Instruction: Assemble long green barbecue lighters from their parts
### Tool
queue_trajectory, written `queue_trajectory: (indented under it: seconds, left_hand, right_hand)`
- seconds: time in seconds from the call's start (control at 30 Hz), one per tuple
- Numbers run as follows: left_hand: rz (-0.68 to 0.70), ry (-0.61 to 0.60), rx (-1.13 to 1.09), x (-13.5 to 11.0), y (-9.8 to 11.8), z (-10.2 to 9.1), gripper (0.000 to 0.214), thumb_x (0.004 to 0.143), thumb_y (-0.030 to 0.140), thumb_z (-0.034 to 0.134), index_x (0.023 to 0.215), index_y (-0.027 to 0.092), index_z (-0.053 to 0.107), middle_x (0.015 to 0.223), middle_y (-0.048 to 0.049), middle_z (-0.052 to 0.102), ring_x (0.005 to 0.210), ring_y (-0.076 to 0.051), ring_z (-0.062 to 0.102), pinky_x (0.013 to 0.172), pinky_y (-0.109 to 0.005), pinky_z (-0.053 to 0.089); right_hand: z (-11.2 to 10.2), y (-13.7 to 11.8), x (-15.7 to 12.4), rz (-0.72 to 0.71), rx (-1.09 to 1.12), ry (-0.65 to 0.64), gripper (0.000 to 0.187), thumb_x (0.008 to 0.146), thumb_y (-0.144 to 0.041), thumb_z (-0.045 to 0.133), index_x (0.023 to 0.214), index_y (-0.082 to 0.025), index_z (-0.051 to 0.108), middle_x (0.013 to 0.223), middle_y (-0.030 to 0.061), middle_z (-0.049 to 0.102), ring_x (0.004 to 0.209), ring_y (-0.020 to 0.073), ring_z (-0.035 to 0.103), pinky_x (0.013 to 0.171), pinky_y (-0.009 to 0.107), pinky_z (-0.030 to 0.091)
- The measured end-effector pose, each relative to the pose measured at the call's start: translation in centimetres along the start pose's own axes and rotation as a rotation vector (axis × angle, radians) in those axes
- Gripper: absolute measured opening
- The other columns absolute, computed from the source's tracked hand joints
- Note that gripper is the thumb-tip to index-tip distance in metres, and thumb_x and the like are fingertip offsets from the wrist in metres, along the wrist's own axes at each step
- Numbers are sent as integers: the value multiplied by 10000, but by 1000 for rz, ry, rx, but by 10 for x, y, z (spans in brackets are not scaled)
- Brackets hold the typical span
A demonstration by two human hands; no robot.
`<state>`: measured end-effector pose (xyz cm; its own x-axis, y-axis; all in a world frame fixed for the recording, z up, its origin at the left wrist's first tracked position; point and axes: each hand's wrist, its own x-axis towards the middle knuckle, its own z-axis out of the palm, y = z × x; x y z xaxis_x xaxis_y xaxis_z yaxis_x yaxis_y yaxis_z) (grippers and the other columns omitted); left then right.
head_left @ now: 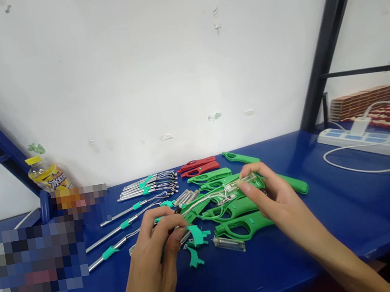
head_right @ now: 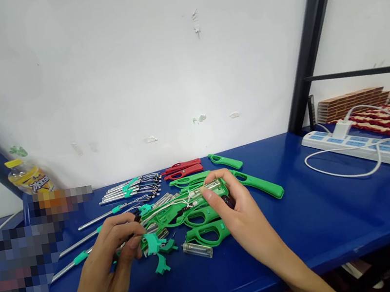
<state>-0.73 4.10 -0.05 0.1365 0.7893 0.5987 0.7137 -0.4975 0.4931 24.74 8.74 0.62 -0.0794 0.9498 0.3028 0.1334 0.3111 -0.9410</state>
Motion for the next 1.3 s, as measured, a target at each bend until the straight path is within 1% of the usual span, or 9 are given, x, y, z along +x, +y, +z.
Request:
queue_trajectory:
  seconds: [0.17,0.3,0.43,0.6,0.67,0.77,0.93,1.13,1.3]
  left_hand:
    - [-25,37,-81,1,7,-3,198,1080,248,461,976,283,626,1022,-11,580,775,-144,608,648,-227,524]
    - [-47,58,-74,1,9,-5,171,1086,263,458,992,282,600,926,10,587,785,-150,604,677,-235,505]
    - [-65,39,-57,1,9,-7,155,1085,281,476,996,279,603,904,22,606,764,-145,593,670,-229,497]
    - [-50,11,-49,0,10,-9,174,1080,271,497,957,276,621,962,22,661,834,-144,634,706,-219,507]
    - [-57,0,-31,-1,10,-10,172,1082,299,503,963,275,624,967,26,684,796,-140,640,681,-220,506]
    - [-61,-3,0,-4,10,-9,135,1080,331,520,1018,285,630,903,47,693,699,-129,628,643,-217,502]
    - [-10,-23,21,-5,10,-8,110,1075,311,528,1009,294,614,915,61,718,683,-119,646,621,-200,497]
    - [35,-14,51,-5,10,-8,88,1076,297,529,1039,307,608,944,63,738,689,-111,679,570,-183,486]
    - [91,-29,88,-7,7,-9,88,1065,252,534,1071,298,609,941,52,724,799,-123,723,706,-192,526]
  right_hand:
    - [-3,2,1,1,3,15,285,1014,-569,595,1110,-307,536,685,-84,278,538,121,208,460,267,169]
    - [-4,2,0,5,-1,16,280,1015,-561,604,1110,-307,537,698,-80,281,547,119,209,461,267,156]
    - [-4,0,0,8,-12,9,261,1027,-549,592,1110,-309,533,712,-76,306,555,118,230,467,266,168]
    - [-4,-1,1,-7,-62,17,246,1036,-533,580,1111,-301,552,734,-69,362,549,111,250,466,270,180]
    - [-5,-1,2,-24,-83,16,251,1032,-535,583,1111,-297,572,745,-62,398,546,109,271,466,269,197]
    - [-7,0,3,-63,-129,25,252,1021,-530,598,1101,-291,612,753,-53,437,553,112,306,474,269,223]
    - [-9,-3,3,-72,-133,38,245,1011,-518,604,1067,-282,634,816,-31,532,546,110,297,464,276,205]
    - [-10,-7,1,-72,-122,41,242,1004,-508,608,1057,-273,633,903,-7,590,550,108,295,468,281,204]
    - [-10,-9,0,-111,-157,55,232,1011,-495,589,1027,-267,634,857,-11,586,569,119,359,495,288,238]
